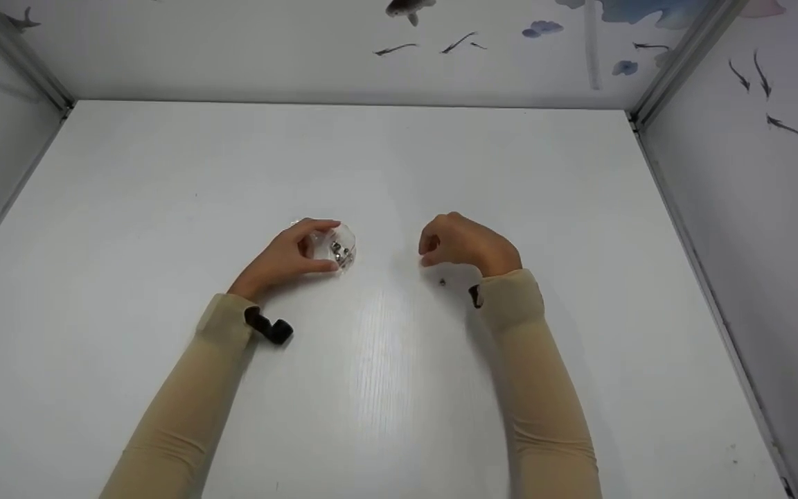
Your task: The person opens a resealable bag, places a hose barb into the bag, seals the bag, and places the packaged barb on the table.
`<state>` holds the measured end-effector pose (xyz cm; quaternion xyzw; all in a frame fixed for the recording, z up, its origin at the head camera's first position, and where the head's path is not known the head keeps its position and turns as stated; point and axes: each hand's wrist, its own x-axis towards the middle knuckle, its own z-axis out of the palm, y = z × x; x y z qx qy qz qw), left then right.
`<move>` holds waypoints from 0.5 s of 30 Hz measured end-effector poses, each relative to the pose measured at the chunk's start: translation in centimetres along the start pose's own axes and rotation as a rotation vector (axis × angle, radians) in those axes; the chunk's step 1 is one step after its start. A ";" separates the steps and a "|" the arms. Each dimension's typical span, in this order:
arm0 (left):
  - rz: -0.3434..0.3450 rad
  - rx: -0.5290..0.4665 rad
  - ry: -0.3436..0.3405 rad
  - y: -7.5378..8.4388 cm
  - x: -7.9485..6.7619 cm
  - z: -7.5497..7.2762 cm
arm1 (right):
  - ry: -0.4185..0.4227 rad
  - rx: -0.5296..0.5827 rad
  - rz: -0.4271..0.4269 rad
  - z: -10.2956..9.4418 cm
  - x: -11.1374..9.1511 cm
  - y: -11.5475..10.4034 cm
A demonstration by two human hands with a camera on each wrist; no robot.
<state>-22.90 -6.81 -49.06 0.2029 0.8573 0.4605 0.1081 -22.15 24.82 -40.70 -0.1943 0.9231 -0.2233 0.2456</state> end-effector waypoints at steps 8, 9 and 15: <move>0.013 -0.009 0.006 -0.1 0.1 0.0 | -0.057 0.017 0.012 0.3 -1.2 1.4; 0.012 -0.008 0.005 -0.1 0.1 0.0 | -0.068 0.018 0.014 0.4 -1.3 1.5; 0.016 -0.016 0.003 -0.2 0.0 0.0 | -0.110 0.022 0.045 1.0 -1.4 2.0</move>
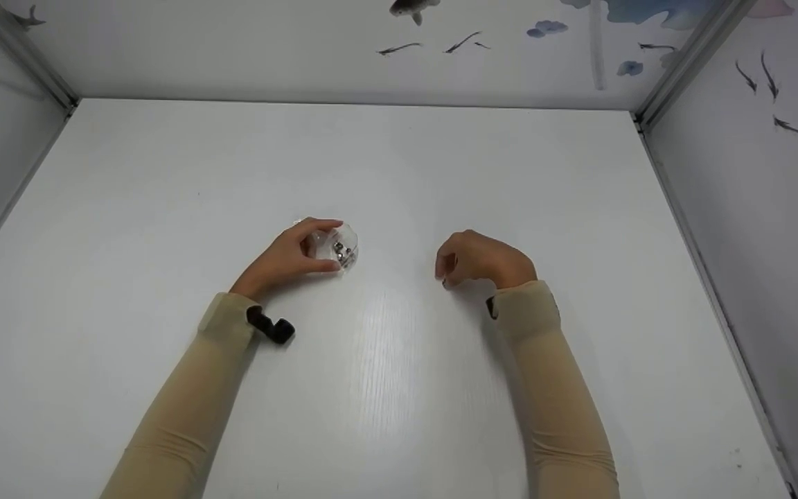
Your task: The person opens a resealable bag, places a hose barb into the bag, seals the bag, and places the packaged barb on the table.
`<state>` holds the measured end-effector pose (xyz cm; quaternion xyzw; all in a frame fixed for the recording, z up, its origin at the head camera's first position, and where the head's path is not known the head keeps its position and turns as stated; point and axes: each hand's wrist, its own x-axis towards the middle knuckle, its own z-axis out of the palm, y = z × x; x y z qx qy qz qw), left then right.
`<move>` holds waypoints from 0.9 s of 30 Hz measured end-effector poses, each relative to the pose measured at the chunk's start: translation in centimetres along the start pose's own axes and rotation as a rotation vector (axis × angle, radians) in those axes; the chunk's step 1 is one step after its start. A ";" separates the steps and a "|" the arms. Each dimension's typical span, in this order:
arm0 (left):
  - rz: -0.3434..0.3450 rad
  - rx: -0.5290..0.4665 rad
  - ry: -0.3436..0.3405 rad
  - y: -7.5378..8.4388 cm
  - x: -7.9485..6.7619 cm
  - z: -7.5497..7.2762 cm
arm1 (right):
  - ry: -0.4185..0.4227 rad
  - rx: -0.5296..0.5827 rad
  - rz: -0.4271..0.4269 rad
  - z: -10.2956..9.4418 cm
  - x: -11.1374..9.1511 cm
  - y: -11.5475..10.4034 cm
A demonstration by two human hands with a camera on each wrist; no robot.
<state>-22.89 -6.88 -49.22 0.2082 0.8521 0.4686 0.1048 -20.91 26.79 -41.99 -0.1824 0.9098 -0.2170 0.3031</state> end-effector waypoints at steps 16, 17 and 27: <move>0.004 0.017 -0.002 0.1 0.1 -0.1 | 0.018 -0.061 -0.023 0.4 0.8 -0.7; 0.005 0.016 -0.003 0.1 0.1 -0.1 | 0.019 -0.064 -0.020 0.4 0.9 -0.8; -0.001 0.006 -0.001 0.1 0.0 0.0 | 0.105 -0.015 -0.088 0.1 2.1 -1.8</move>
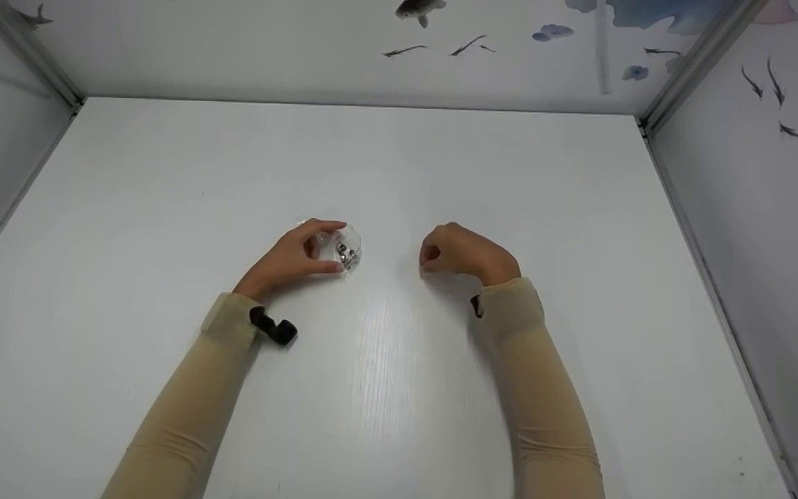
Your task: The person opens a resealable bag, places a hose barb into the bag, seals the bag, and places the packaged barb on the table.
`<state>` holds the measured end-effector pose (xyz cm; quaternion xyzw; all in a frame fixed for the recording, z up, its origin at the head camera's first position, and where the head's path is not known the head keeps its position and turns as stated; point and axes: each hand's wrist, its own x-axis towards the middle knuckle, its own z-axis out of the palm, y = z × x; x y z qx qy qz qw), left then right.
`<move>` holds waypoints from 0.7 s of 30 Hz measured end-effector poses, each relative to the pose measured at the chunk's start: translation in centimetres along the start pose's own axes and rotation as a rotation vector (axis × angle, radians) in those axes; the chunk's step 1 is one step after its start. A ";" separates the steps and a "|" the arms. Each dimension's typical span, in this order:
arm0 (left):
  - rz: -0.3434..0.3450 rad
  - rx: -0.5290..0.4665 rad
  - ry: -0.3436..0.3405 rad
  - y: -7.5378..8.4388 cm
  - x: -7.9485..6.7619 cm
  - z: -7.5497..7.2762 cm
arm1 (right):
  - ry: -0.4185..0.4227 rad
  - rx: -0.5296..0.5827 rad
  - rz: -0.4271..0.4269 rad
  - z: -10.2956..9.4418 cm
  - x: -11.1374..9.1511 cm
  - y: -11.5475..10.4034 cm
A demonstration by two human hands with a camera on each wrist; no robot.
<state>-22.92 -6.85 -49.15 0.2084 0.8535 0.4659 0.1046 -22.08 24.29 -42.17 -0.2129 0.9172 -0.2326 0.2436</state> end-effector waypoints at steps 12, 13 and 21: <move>-0.014 -0.008 0.006 0.1 0.0 -0.1 | 0.134 0.030 -0.138 0.3 2.7 -2.8; -0.014 -0.010 0.007 0.1 0.0 0.0 | 0.137 0.026 -0.144 0.3 3.0 -3.0; -0.012 -0.027 0.007 0.1 0.1 0.0 | 0.149 0.032 -0.169 0.8 4.6 -4.5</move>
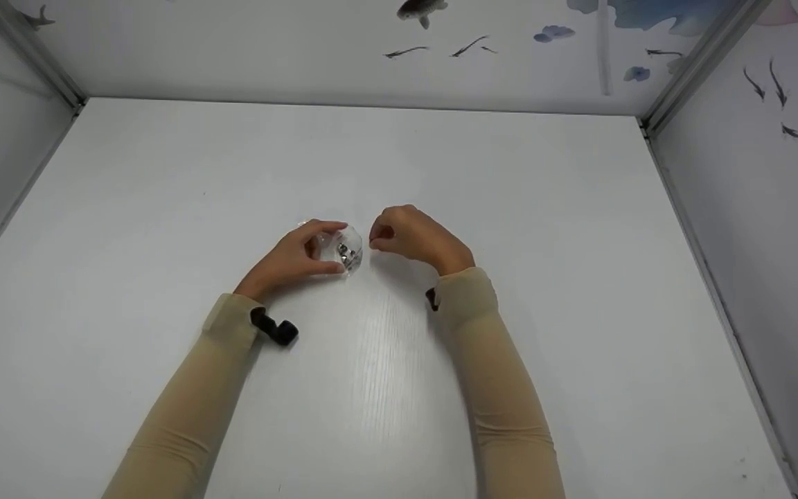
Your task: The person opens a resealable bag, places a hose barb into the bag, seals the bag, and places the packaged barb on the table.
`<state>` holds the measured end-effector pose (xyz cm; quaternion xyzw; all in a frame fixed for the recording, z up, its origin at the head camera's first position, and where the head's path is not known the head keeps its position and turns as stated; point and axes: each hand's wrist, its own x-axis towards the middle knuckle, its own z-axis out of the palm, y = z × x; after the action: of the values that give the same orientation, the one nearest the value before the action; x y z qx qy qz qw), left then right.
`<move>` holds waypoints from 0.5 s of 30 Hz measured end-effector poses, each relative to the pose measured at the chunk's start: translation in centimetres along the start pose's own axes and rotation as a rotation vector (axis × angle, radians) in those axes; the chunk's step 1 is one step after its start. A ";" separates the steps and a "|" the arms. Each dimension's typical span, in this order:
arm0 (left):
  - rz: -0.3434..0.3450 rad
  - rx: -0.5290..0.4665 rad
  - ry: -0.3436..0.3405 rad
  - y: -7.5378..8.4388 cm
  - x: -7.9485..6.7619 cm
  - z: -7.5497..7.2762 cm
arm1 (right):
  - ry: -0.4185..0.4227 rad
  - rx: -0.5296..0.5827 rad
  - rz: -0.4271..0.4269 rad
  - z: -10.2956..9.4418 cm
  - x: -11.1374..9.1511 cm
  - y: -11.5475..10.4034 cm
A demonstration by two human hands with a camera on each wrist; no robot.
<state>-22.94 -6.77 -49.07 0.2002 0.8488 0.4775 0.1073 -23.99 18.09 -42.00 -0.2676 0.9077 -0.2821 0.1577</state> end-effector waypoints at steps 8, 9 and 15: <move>-0.003 0.011 -0.007 0.0 0.1 -0.1 | 0.021 -0.003 -0.061 0.9 1.4 -0.7; -0.002 0.016 -0.009 0.0 0.1 -0.1 | 0.023 -0.007 -0.063 1.0 1.5 -0.8; -0.001 0.033 -0.010 -0.1 0.1 -0.1 | 0.013 -0.006 -0.071 1.5 2.1 -1.2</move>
<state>-23.10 -6.79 -49.11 0.2042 0.8560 0.4623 0.1085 -24.58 15.37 -42.72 -0.2983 0.8995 -0.2867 0.1407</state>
